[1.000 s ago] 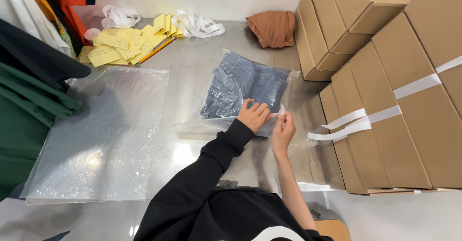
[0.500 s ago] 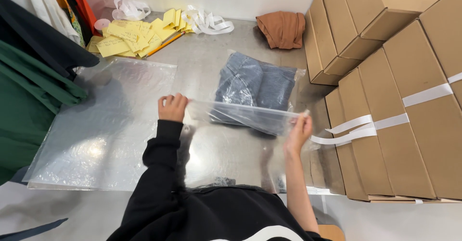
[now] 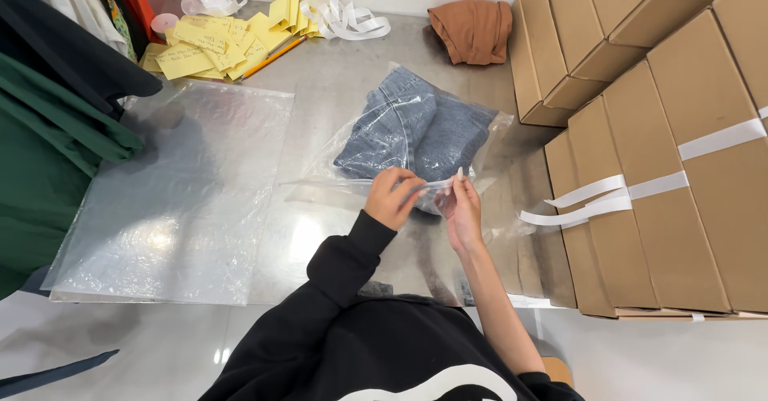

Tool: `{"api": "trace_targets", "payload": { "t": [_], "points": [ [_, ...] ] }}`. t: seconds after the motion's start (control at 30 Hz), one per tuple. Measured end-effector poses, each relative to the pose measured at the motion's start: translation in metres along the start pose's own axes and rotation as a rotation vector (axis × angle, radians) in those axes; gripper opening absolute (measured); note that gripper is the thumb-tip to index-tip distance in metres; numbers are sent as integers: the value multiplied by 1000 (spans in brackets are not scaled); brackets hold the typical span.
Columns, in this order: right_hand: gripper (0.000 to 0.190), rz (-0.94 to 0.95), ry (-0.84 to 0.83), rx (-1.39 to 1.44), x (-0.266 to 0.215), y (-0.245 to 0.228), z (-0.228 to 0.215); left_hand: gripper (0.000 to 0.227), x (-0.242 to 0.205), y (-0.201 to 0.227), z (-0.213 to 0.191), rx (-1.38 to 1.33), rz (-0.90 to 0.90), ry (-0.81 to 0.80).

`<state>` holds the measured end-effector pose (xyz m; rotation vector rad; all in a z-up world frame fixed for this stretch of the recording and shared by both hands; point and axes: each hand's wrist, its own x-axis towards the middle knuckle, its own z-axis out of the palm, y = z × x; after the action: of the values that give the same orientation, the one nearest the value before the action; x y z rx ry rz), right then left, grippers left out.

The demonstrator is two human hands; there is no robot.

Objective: The person unties a white ribbon and removes a yellow tag from a cardboard box, then opens it to remove a plastic-wrapped pair of jeans. The jeans are unwrapped and placed on the table, and the empty box is set aside. The person then smooths out a large plastic sheet on the table.

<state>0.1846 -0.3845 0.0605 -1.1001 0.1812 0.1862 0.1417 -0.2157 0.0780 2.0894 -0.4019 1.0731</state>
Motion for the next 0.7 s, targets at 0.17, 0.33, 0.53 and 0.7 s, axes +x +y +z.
{"api": "trace_targets", "payload": {
  "t": [0.17, 0.33, 0.53, 0.7],
  "points": [
    [22, -72, 4, -40, -10, -6, 8, 10, -7, 0, 4, 17, -17, -13],
    [22, -193, -1, -135, -15, -5, 8, 21, -10, 3, 10, -27, -139, -47],
    [22, -210, 23, -177, -27, -14, 22, 10, -7, 8, 11, -83, -159, -62],
    [20, -369, 96, -318, -28, -19, 24, 49, -10, 1, 11, 426, -258, -148]
  ]
}}
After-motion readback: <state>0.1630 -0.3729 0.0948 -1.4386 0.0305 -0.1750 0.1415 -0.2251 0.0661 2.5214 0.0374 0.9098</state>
